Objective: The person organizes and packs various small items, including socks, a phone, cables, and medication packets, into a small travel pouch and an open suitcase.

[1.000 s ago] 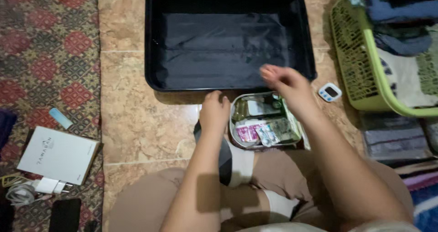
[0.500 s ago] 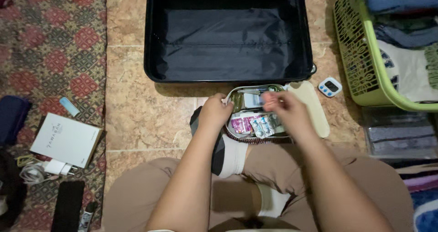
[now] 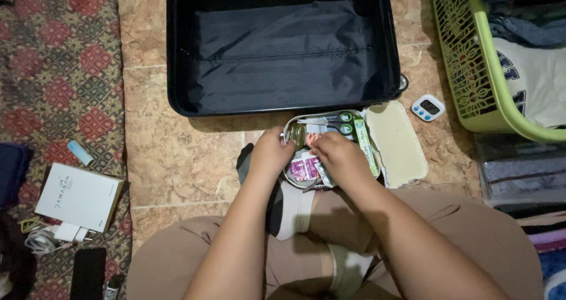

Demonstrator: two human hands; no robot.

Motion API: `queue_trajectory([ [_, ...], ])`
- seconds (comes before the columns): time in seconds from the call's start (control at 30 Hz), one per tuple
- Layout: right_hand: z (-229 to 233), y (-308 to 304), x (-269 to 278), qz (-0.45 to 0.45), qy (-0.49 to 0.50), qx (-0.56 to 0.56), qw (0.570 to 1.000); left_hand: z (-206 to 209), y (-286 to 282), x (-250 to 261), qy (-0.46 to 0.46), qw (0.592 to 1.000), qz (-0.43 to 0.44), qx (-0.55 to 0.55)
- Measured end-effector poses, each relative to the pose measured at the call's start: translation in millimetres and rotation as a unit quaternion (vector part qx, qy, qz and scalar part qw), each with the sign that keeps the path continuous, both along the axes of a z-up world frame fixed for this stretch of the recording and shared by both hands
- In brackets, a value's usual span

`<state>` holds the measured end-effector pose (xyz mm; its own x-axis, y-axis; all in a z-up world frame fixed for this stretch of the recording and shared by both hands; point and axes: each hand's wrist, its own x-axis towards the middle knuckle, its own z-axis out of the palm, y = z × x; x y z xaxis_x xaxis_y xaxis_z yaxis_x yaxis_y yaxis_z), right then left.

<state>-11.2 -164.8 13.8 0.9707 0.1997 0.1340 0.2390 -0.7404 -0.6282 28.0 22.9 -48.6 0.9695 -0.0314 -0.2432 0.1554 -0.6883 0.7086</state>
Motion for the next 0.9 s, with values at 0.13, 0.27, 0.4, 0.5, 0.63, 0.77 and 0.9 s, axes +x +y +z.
queue_trajectory([
  [0.13, -7.2, 3.8, 0.4, 0.002, -0.009, 0.029, 1.0, 11.2, -2.7, -4.4, -0.016, 1.0, 0.01, -0.002],
  [0.27, -8.5, 4.3, -2.4, 0.082, -0.054, -0.001, 0.995, 27.6, -3.6, -5.2, -0.008, 1.0, 0.009, -0.006],
  [0.4, -10.4, 3.0, -0.2, 0.061, -0.078, -0.007, 0.995, 30.7, -4.0, -6.7, -0.019, 1.0, 0.014, -0.006],
  [0.5, -13.6, -18.4, 14.9, 0.004, -0.013, -0.001, 1.0, 12.7, -2.8, -6.8, 0.002, 0.999, 0.028, 0.036],
  [0.63, -6.4, -105.2, 24.3, -0.243, 0.126, 0.003, 0.962, -38.0, 6.1, -3.0, 0.076, 0.996, 0.041, 0.006],
  [0.77, -29.1, -145.2, 17.3, -0.224, 0.371, 0.101, 0.895, -81.3, -5.9, -20.6, 0.236, 0.913, 0.133, -0.305],
  [0.9, -58.7, -106.9, -4.8, -0.247, 0.549, 0.341, 0.722, -75.4, -29.5, -35.1, 0.285, 0.743, 0.193, -0.574],
])
